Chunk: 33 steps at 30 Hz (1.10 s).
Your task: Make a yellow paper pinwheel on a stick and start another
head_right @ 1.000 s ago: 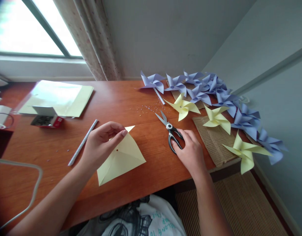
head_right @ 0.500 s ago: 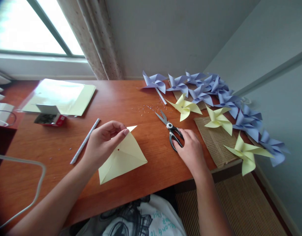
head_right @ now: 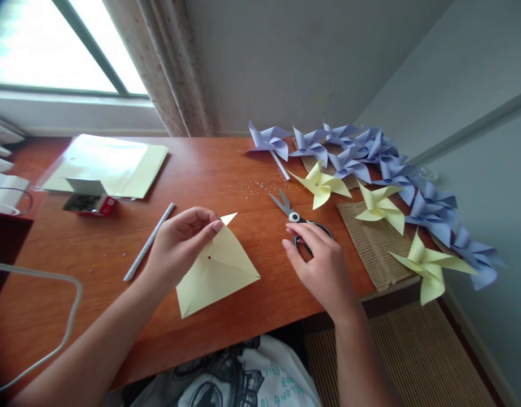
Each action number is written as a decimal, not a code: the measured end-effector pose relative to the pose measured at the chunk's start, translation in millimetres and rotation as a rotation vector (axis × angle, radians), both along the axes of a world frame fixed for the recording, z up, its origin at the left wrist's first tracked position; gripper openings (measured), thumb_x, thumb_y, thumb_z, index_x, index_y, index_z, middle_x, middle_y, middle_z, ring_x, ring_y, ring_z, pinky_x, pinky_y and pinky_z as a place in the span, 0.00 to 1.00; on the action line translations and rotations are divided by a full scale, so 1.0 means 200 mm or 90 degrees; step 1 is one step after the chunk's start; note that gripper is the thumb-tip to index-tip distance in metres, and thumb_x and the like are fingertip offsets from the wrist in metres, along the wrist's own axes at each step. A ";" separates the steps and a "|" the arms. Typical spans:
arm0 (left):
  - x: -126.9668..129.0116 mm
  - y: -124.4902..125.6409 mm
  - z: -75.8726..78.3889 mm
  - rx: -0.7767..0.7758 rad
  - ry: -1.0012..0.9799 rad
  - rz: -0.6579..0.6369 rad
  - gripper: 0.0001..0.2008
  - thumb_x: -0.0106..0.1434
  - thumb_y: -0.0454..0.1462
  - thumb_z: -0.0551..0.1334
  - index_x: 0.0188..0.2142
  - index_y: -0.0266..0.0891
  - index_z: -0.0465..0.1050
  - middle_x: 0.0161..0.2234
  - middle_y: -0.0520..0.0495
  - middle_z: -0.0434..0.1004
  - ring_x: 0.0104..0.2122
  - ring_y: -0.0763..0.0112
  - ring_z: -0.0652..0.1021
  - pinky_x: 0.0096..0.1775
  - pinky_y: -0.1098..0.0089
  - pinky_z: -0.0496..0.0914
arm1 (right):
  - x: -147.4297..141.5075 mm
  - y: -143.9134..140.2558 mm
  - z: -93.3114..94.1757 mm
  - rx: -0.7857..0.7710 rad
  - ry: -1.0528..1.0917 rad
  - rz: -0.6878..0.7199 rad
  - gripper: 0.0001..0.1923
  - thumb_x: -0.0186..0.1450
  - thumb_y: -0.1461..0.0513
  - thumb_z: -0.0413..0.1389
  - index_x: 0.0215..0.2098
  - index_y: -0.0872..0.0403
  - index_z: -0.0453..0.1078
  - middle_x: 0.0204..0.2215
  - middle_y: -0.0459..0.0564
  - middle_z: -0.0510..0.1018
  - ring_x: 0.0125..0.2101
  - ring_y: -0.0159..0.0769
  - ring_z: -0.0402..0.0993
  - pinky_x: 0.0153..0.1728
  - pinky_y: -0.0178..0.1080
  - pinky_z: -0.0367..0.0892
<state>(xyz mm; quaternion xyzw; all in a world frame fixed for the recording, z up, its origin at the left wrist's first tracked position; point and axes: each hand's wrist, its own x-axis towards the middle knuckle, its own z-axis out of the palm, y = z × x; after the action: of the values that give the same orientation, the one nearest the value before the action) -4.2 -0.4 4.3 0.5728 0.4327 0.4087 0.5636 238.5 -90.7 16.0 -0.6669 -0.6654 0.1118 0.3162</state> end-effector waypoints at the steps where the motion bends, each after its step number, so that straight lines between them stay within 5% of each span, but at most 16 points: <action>1: 0.00 0.00 0.01 -0.019 -0.010 0.011 0.12 0.61 0.44 0.70 0.31 0.38 0.73 0.27 0.50 0.72 0.27 0.72 0.71 0.28 0.72 0.65 | -0.05 0.03 0.02 -0.014 0.053 0.032 0.11 0.69 0.60 0.57 0.49 0.50 0.75 0.45 0.52 0.82 0.42 0.42 0.79 0.46 0.44 0.75; 8: 0.00 0.01 0.01 -0.044 -0.047 0.031 0.11 0.59 0.43 0.71 0.32 0.38 0.74 0.29 0.50 0.76 0.28 0.73 0.74 0.30 0.73 0.68 | -0.32 0.31 -0.02 -0.111 0.321 0.187 0.05 0.68 0.60 0.59 0.40 0.51 0.76 0.38 0.49 0.82 0.39 0.37 0.79 0.43 0.40 0.73; 16: -0.01 0.02 -0.03 0.017 0.001 -0.010 0.08 0.61 0.39 0.68 0.38 0.38 0.75 0.37 0.45 0.79 0.37 0.67 0.79 0.38 0.70 0.73 | -0.33 0.35 -0.15 -0.210 0.563 0.154 0.06 0.65 0.58 0.62 0.34 0.52 0.73 0.32 0.45 0.79 0.34 0.34 0.75 0.36 0.36 0.70; 33: 0.00 0.02 -0.01 0.012 0.029 0.013 0.09 0.62 0.42 0.67 0.33 0.38 0.74 0.31 0.48 0.76 0.31 0.69 0.75 0.32 0.71 0.69 | -0.33 0.33 -0.13 -0.239 0.548 0.167 0.08 0.65 0.56 0.62 0.34 0.52 0.73 0.31 0.45 0.77 0.34 0.34 0.74 0.36 0.36 0.69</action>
<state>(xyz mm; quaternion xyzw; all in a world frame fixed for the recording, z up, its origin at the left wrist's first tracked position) -4.9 3.9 1.7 0.5828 0.4471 0.4054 0.5441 173.0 -24.5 -9.2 -0.5159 -0.5212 0.5343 0.4203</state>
